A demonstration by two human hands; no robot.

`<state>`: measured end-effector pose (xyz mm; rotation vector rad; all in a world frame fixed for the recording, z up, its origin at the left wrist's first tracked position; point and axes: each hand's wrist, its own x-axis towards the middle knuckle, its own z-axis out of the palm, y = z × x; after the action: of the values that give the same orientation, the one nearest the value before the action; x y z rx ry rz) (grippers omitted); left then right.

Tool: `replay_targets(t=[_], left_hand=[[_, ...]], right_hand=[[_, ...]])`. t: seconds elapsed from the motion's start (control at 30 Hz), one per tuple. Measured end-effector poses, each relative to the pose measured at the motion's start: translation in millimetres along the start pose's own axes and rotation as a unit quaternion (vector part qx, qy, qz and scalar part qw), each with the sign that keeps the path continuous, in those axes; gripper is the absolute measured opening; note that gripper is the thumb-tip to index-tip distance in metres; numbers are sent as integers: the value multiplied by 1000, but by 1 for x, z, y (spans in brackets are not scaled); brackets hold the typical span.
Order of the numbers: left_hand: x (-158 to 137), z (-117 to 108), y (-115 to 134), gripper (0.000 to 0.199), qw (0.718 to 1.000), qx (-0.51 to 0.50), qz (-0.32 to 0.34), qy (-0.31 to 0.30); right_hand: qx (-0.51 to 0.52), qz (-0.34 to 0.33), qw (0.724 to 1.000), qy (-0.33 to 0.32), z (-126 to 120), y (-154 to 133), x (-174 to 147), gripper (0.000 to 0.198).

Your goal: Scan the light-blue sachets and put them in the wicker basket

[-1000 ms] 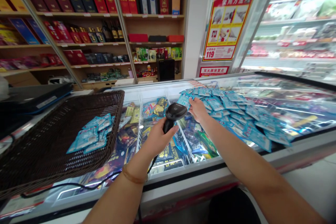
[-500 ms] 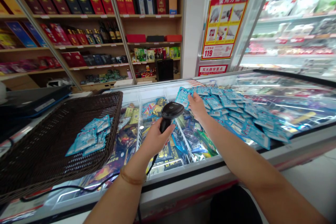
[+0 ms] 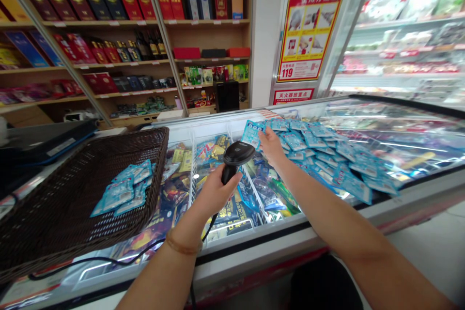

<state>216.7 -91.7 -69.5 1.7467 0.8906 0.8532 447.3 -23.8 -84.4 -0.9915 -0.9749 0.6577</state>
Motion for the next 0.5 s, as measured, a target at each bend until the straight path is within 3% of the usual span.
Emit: replay_targets(t=[0.17,0.27,0.37,0.5], left_hand=[[3,0,5,34,1000,-24,-13,-1],[2,-10,21,42,997,-54,-40,49],[-9,-34,43,46,984,-99,-67,129],[-40,-86,62,45,961,-118,-75,238]], right_hand=[[17,29,999,19,5,3,0,25],[34,71,997,17,22,3,1,22],[39,122,991,-29,56,-4,3,20],[42,169,977,-123,129,-16,-2,12]])
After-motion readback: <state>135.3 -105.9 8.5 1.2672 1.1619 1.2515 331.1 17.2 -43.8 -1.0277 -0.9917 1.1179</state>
